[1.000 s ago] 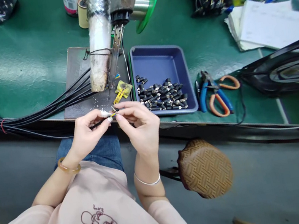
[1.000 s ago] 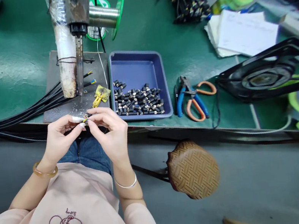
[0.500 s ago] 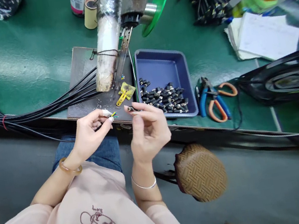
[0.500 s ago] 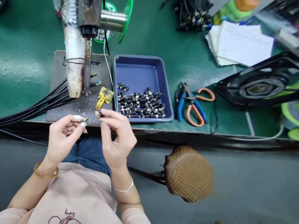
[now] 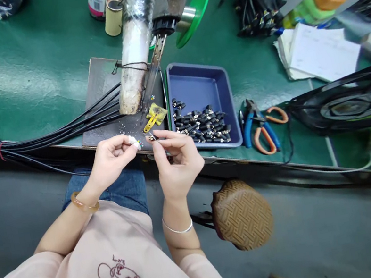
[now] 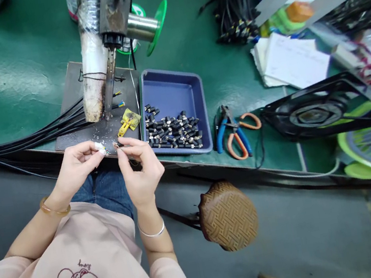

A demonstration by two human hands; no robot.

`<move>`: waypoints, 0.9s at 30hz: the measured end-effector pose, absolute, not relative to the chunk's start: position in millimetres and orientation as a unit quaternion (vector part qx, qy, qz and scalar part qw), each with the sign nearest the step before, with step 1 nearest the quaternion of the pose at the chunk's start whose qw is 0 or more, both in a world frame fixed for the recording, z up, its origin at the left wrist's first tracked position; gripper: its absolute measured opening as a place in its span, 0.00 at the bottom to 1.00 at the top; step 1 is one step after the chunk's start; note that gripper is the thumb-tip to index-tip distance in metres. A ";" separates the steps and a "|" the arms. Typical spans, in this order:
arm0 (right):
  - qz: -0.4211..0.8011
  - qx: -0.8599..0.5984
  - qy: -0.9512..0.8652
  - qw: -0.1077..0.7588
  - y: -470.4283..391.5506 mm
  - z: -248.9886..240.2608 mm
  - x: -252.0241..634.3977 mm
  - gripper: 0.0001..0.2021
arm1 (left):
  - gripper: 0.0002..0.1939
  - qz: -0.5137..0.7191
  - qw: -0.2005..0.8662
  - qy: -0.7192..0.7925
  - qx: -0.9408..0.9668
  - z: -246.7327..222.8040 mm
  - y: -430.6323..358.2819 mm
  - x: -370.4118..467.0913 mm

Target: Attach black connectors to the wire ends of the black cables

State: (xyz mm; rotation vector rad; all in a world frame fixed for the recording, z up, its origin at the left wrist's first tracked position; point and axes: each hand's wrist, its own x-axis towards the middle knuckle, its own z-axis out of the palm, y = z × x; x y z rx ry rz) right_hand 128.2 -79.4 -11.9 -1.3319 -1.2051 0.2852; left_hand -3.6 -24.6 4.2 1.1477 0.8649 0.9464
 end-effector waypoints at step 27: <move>0.232 -0.578 -0.499 0.602 -67.3 -5.3 133.5 0.06 | 0.08 0.423 0.630 0.392 0.520 2.8 -12.5 2.8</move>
